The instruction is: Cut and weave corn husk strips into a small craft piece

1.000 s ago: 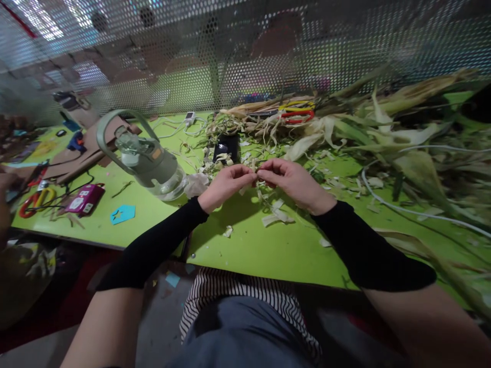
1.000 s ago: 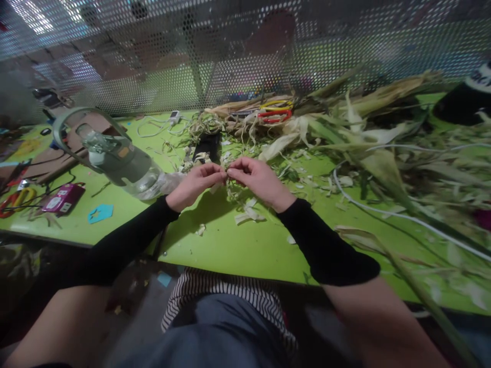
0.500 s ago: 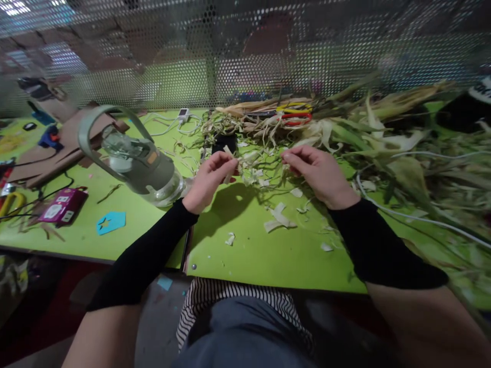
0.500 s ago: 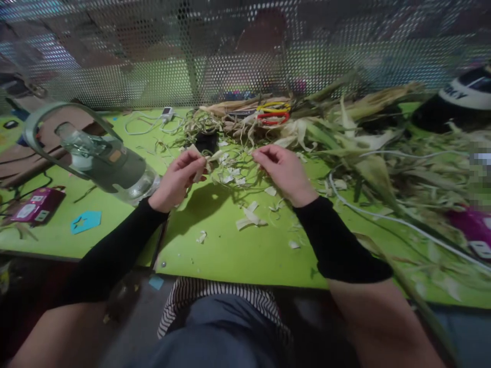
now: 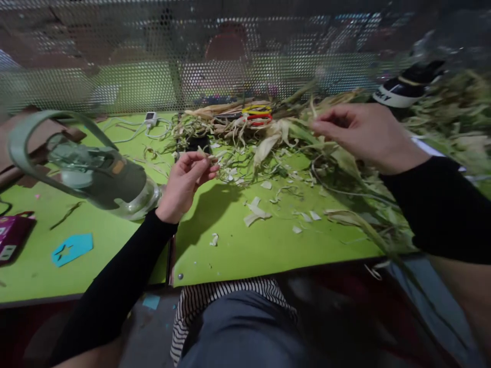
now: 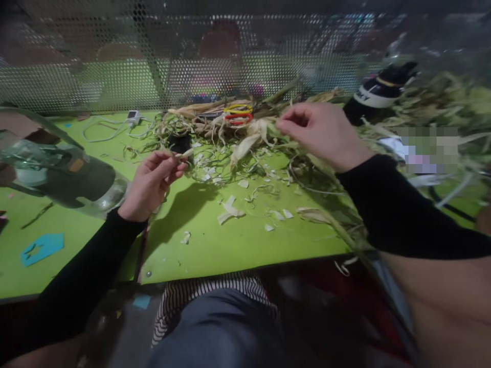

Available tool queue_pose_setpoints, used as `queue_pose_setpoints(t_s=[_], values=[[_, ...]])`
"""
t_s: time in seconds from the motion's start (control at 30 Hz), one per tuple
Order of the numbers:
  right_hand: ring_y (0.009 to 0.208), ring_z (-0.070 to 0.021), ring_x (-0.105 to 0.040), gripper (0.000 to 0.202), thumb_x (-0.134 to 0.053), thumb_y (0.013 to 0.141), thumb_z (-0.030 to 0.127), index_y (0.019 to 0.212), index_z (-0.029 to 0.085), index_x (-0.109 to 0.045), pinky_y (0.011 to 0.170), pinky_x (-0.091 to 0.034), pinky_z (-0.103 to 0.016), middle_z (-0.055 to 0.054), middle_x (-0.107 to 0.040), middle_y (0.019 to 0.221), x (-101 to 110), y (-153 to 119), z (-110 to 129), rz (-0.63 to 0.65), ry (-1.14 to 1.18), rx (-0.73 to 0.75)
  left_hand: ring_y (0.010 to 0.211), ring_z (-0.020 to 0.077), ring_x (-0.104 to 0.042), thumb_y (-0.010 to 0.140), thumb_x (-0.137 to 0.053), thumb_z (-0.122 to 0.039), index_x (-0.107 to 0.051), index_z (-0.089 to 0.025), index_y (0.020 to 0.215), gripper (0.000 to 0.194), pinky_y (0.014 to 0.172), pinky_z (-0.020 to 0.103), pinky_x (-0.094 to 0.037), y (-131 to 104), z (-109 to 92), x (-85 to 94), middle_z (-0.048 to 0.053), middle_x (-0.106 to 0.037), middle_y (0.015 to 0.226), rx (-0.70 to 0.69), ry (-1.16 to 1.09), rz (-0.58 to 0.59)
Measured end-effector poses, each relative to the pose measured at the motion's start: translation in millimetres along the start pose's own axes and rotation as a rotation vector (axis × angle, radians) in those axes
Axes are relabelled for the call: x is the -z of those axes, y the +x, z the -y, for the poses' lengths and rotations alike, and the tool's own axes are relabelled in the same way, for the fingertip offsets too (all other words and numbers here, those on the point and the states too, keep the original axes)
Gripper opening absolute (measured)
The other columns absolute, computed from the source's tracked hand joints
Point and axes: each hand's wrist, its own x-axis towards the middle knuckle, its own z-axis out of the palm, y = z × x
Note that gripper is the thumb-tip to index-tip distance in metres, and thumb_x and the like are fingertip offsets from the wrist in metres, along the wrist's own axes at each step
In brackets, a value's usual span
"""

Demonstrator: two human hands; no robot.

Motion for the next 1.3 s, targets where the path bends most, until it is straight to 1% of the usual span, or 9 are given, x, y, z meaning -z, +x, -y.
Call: queue_pose_setpoints(t_s=[0.13, 0.3, 0.47, 0.67, 0.83, 0.93, 1.07, 1.17, 1.3], values=[[0.067, -0.0149, -0.048, 0.017, -0.070, 0.092, 0.033, 0.081, 0.020, -0.070, 0.071, -0.035, -0.034, -0.002, -0.063, 0.071, 6.5, -12.3, -6.9, 0.047, -0.092, -0.071, 0.080, 0.0104, -0.071, 0.083, -0.080, -0.035, -0.059, -0.019, 0.091, 0.028, 0.081, 0.027, -0.058, -11.4, 5.7, -7.8, 0.000, -0.074, 0.089, 0.011, 0.042, 0.183], [0.063, -0.0170, -0.051, 0.022, -0.067, 0.092, 0.039, 0.082, 0.020, -0.070, 0.067, -0.035, -0.035, -0.003, -0.067, 0.071, -20.8, -7.4, 3.7, 0.194, -0.091, -0.034, 0.071, 0.0100, -0.064, 0.086, -0.075, -0.033, -0.063, -0.015, 0.084, 0.021, 0.074, 0.026, -0.052, -22.9, 13.7, -18.1, 0.001, -0.070, 0.078, 0.031, 0.216, 0.438], [0.062, -0.0190, -0.055, 0.029, -0.065, 0.091, 0.049, 0.079, 0.024, -0.071, 0.065, -0.037, -0.034, -0.003, -0.069, 0.070, -66.2, 12.8, 21.4, 0.321, -0.035, 0.178, 0.071, 0.0095, -0.058, 0.086, -0.069, -0.017, -0.064, -0.015, 0.079, 0.009, 0.071, 0.024, -0.045, -26.2, 29.9, -24.3, 0.001, -0.069, 0.081, 0.017, 0.459, 0.477], [0.061, -0.0202, -0.057, 0.044, -0.064, 0.085, 0.068, 0.074, 0.026, -0.071, 0.063, -0.039, -0.034, -0.001, -0.070, 0.066, -109.5, 31.1, 25.8, 0.443, 0.014, 0.317, 0.072, 0.0139, -0.058, 0.091, -0.066, -0.025, -0.066, -0.018, 0.088, 0.007, 0.069, 0.026, -0.043, -31.7, 47.2, -28.4, 0.003, -0.071, 0.083, -0.062, 0.719, 0.536], [0.076, -0.0275, -0.064, 0.029, -0.058, 0.092, 0.048, 0.085, 0.025, -0.074, 0.072, -0.044, -0.039, -0.008, -0.074, 0.082, -108.8, 85.3, 18.0, 0.221, -0.141, 0.239, 0.074, 0.0164, -0.059, 0.093, -0.065, -0.031, -0.066, -0.020, 0.089, 0.012, 0.070, 0.028, -0.044, -33.5, 51.4, -28.3, 0.005, -0.072, 0.088, -0.114, 0.758, 0.574], [0.104, -0.0351, -0.065, 0.023, -0.051, 0.093, 0.027, 0.098, 0.020, -0.073, 0.087, -0.045, -0.044, -0.018, -0.074, 0.109, -105.2, 136.1, 13.4, 0.079, -0.297, 0.150, 0.074, 0.0156, -0.058, 0.091, -0.067, -0.030, -0.066, -0.021, 0.087, 0.010, 0.071, 0.028, -0.045, -32.5, 52.3, -28.8, 0.004, -0.071, 0.086, -0.074, 0.667, 0.532], [0.089, -0.0309, -0.065, 0.005, -0.070, 0.076, 0.018, 0.075, 0.021, -0.066, 0.078, -0.044, -0.039, -0.016, -0.074, 0.088, -116.2, 179.9, 10.3, 0.229, -0.385, 0.131, 0.072, 0.0137, -0.063, 0.088, -0.074, -0.029, -0.064, -0.017, 0.086, 0.015, 0.074, 0.029, -0.052, -24.8, 52.8, -29.4, 0.003, -0.070, 0.080, 0.190, 0.243, 0.400], [0.082, -0.0231, -0.061, 0.024, -0.075, 0.074, 0.015, 0.064, 0.024, -0.054, 0.073, -0.037, -0.035, -0.013, -0.071, 0.077, -128.6, 186.3, 10.5, 0.285, -0.449, 0.146, 0.071, 0.0118, -0.068, 0.088, -0.075, -0.020, -0.061, -0.015, 0.084, 0.016, 0.082, 0.031, -0.057, -14.8, 52.4, -27.6, 0.003, -0.071, 0.078, 0.417, -0.171, 0.295], [0.078, -0.0181, -0.055, 0.039, -0.080, 0.074, 0.019, 0.059, 0.026, -0.045, 0.070, -0.030, -0.035, -0.015, -0.071, 0.077, -127.2, 180.5, 17.1, 0.290, -0.526, 0.172, 0.077, 0.0101, -0.071, 0.090, -0.071, -0.008, -0.063, -0.014, 0.084, 0.012, 0.094, 0.032, -0.058, -4.4, 51.7, -22.8, 0.004, -0.074, 0.083, 0.520, -0.399, 0.161]])
